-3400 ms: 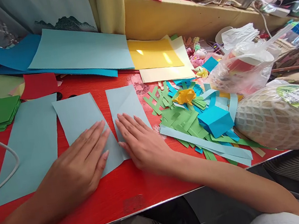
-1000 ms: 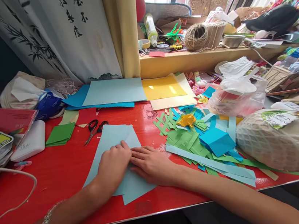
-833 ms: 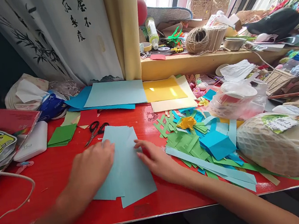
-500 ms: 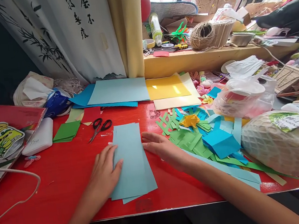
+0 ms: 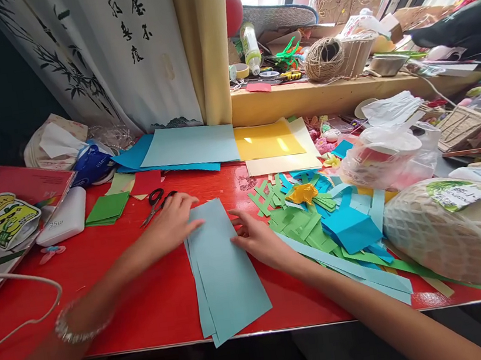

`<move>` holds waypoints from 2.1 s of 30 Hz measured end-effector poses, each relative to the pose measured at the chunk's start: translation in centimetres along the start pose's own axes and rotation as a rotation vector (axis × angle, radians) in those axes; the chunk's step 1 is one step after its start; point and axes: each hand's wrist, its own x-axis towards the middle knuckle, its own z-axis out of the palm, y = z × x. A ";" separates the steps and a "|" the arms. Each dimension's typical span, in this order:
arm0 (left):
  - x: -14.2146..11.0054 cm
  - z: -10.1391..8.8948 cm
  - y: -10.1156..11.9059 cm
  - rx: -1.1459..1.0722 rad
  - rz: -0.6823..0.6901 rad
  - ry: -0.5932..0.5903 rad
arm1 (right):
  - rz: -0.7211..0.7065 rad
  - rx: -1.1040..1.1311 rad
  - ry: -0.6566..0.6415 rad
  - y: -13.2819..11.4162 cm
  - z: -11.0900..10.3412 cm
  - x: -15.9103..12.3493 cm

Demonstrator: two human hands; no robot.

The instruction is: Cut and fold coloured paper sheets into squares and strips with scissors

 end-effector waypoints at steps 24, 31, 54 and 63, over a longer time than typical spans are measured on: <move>2.4 -1.6 -0.6 -0.205 -0.110 -0.485 | -0.207 -0.522 -0.012 0.3 1.7 -1.1; 1.2 -1.5 0.1 -0.470 -0.045 -0.413 | -0.187 -0.337 0.053 0.6 1.2 -0.4; -2.6 0.4 -4.5 -1.100 -0.037 0.494 | -0.257 0.200 0.280 -0.2 -2.3 1.2; -2.3 1.0 -5.5 -1.095 -0.059 0.431 | -0.180 0.145 0.283 0.2 -2.0 1.1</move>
